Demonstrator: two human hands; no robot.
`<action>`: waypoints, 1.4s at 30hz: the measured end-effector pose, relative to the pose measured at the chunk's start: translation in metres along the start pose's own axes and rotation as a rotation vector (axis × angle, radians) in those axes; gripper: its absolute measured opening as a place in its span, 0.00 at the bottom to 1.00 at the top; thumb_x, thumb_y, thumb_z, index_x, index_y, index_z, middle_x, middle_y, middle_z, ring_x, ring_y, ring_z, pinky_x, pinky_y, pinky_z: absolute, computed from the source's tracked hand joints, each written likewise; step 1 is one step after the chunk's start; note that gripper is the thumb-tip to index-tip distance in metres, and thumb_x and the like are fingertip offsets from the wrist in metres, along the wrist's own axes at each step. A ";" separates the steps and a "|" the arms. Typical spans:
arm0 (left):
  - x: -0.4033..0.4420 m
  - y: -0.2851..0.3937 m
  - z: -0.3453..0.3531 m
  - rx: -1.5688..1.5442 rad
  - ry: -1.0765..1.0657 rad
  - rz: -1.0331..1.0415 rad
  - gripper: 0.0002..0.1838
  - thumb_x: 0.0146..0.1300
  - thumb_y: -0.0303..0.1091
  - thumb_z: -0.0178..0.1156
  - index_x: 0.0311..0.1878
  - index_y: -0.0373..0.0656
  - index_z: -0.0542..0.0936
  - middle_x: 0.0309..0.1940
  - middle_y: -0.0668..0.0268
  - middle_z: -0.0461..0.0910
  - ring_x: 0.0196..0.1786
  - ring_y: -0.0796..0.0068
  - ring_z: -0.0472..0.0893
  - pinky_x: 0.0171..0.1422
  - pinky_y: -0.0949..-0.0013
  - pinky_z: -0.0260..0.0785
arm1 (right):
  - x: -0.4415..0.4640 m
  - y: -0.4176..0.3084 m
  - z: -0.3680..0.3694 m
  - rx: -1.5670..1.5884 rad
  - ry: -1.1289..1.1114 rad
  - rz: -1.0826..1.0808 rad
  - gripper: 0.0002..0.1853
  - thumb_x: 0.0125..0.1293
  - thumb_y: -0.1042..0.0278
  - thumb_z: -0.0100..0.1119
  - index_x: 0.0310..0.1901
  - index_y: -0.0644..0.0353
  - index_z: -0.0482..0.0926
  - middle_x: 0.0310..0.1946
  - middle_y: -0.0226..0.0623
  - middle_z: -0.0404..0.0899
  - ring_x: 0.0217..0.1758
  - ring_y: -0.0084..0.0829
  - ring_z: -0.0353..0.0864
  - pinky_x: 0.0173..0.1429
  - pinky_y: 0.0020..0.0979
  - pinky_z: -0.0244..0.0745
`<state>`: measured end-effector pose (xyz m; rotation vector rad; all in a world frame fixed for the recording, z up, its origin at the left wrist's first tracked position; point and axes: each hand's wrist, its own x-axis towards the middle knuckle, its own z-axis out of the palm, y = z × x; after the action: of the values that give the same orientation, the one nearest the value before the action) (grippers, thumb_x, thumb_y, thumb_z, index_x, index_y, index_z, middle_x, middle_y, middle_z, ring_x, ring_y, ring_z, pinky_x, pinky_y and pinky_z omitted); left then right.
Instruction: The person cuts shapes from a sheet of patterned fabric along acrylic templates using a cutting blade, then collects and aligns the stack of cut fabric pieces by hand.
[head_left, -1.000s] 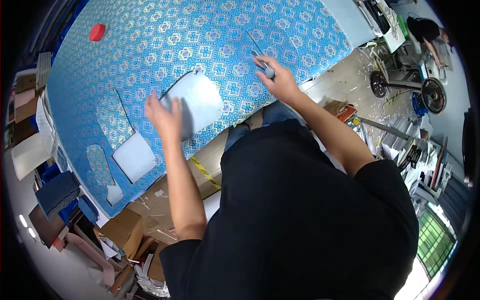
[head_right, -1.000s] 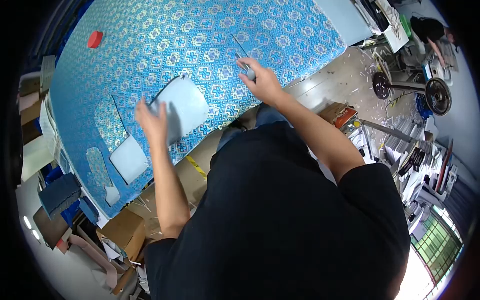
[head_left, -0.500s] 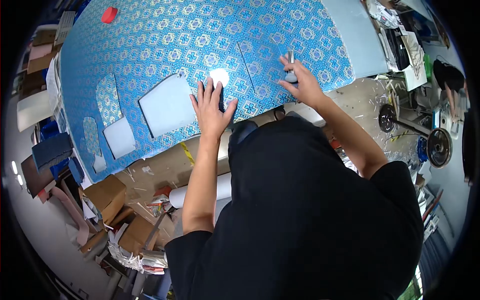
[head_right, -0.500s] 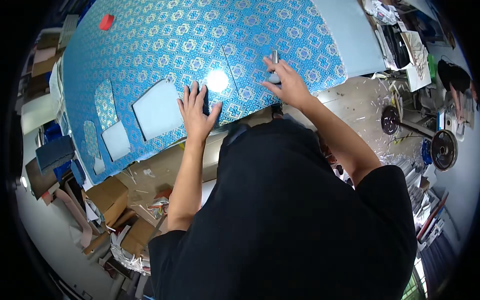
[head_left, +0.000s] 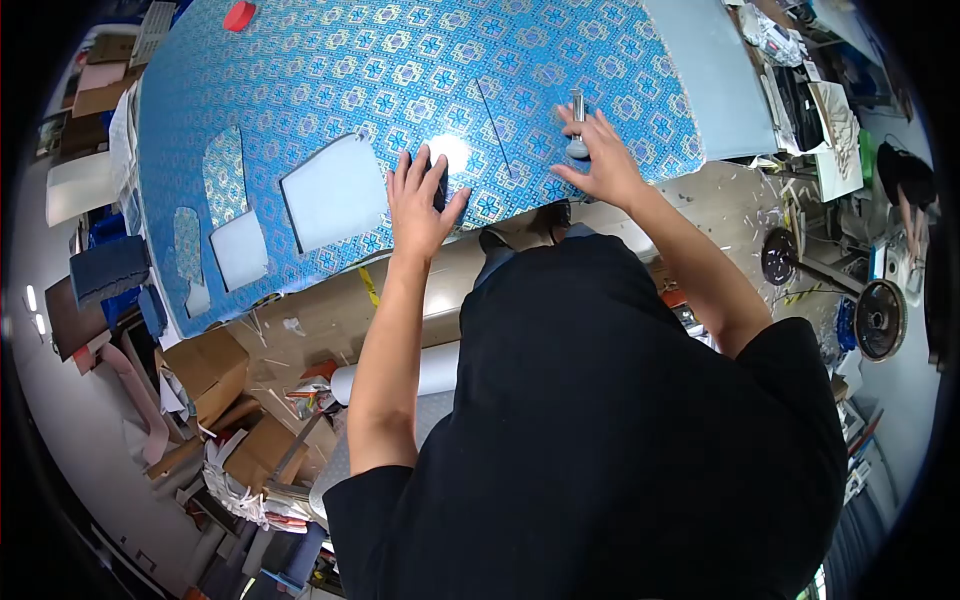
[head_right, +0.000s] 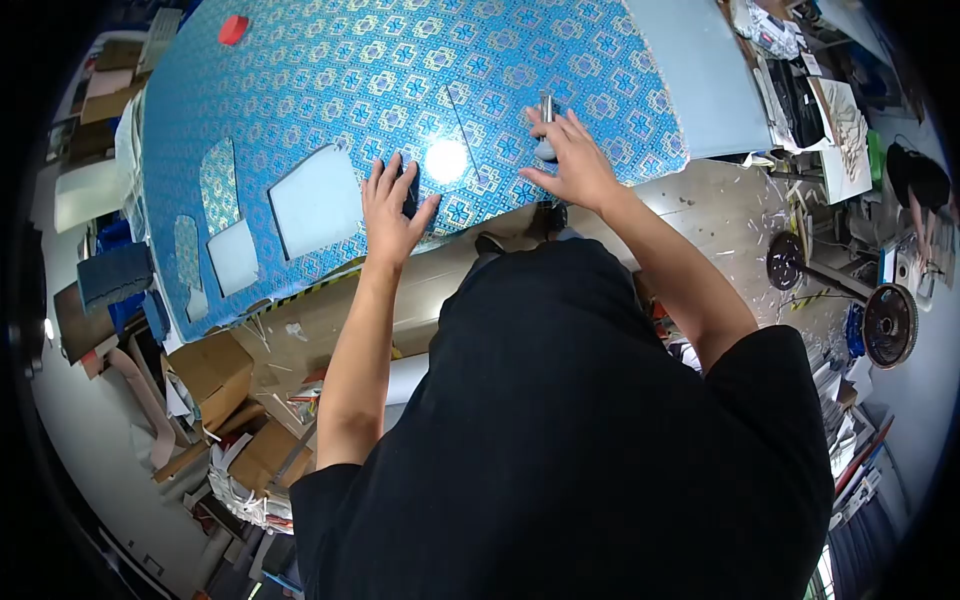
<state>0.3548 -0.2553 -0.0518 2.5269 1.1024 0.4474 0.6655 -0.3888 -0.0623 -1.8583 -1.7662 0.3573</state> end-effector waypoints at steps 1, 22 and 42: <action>0.001 -0.001 0.001 0.005 -0.002 0.026 0.32 0.62 0.49 0.74 0.68 0.48 0.82 0.77 0.57 0.70 0.82 0.42 0.62 0.83 0.33 0.49 | 0.000 0.000 -0.001 -0.005 -0.001 -0.005 0.34 0.64 0.50 0.76 0.66 0.54 0.71 0.74 0.37 0.73 0.77 0.52 0.70 0.88 0.56 0.50; -0.002 -0.003 0.007 0.035 0.075 0.058 0.29 0.64 0.49 0.71 0.67 0.50 0.81 0.76 0.58 0.71 0.81 0.43 0.62 0.84 0.36 0.49 | -0.028 0.043 -0.018 -0.054 0.255 0.224 0.31 0.72 0.58 0.67 0.72 0.61 0.71 0.54 0.44 0.81 0.59 0.49 0.79 0.63 0.45 0.76; -0.001 0.000 0.005 0.038 0.088 0.051 0.29 0.63 0.49 0.71 0.66 0.49 0.81 0.76 0.58 0.71 0.81 0.44 0.64 0.84 0.37 0.49 | -0.040 0.045 -0.030 -0.289 0.314 0.271 0.26 0.68 0.61 0.67 0.64 0.64 0.73 0.57 0.48 0.82 0.61 0.55 0.80 0.70 0.54 0.71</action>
<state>0.3560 -0.2571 -0.0568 2.5963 1.0893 0.5611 0.7155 -0.4336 -0.0697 -2.2230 -1.4140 -0.0973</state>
